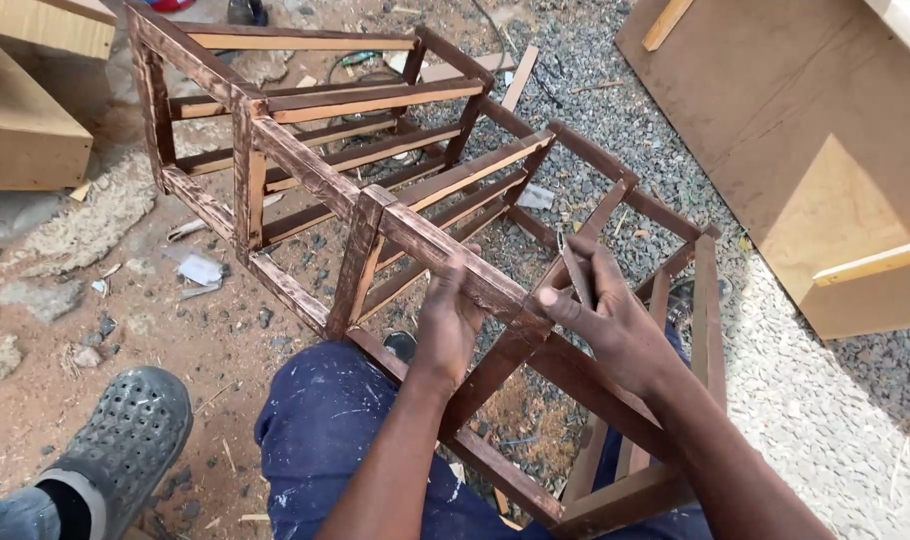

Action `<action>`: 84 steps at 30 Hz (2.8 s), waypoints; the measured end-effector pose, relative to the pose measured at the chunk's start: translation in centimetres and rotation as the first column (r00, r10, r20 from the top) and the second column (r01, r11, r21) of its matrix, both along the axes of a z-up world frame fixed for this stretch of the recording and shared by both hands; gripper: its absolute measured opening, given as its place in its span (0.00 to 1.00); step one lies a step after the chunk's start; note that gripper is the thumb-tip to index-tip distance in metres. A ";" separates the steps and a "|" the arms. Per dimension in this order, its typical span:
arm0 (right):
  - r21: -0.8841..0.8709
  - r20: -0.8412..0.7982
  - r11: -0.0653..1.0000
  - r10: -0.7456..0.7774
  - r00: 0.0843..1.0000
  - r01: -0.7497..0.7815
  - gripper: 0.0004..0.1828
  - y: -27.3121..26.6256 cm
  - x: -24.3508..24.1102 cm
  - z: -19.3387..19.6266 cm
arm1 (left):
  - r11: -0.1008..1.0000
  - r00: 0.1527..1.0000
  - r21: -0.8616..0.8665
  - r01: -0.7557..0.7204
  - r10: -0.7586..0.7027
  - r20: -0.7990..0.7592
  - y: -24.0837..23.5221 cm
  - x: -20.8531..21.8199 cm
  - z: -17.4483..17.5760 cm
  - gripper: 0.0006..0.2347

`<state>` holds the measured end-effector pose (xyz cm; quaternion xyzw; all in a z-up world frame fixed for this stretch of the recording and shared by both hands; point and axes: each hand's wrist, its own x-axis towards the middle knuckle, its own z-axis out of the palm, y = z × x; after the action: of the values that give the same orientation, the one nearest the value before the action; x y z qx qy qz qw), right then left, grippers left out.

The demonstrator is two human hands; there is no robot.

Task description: The person sits on the ground and sands a wooden frame using a sanding block. They hold the frame with one hand and rub the sanding block along the edges and surfaces of the wood to smooth it.

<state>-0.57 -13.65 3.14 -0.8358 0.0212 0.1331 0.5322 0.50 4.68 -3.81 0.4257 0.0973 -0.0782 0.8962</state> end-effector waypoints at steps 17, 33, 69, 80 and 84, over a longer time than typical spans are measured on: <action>-0.332 -0.254 0.924 0.107 0.961 -0.190 0.45 1.7 0.2 0.9 | 0.935 0.902 -0.021 -0.353 0.334 -0.275 -2.6 0.6 -0.7 0.45; -0.407 -0.110 0.912 0.010 0.994 -0.054 0.45 5.7 4.5 -1.9 | 0.897 0.885 0.093 -0.433 0.442 -0.145 -4.4 -0.1 -4.0 0.34; -0.473 -0.219 0.869 0.046 0.975 -0.148 0.41 2.8 0.7 2.1 | 0.855 0.855 0.316 -0.410 0.481 -0.193 -4.7 -1.0 -5.0 0.31; -0.420 -0.089 0.887 0.170 0.981 -0.192 0.40 4.4 2.9 0.3 | 0.858 0.858 0.289 -0.425 0.484 -0.175 -4.8 -0.8 -5.6 0.34; -0.463 -0.161 0.877 0.062 0.985 -0.131 0.40 2.0 0.9 1.2 | 0.869 0.854 0.261 -0.421 0.477 -0.208 -5.4 -0.5 -2.4 0.36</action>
<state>0.29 -11.61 4.31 -0.9286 0.0489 0.2091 0.3027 0.00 -0.74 -6.17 0.4667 0.3213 0.0884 0.8193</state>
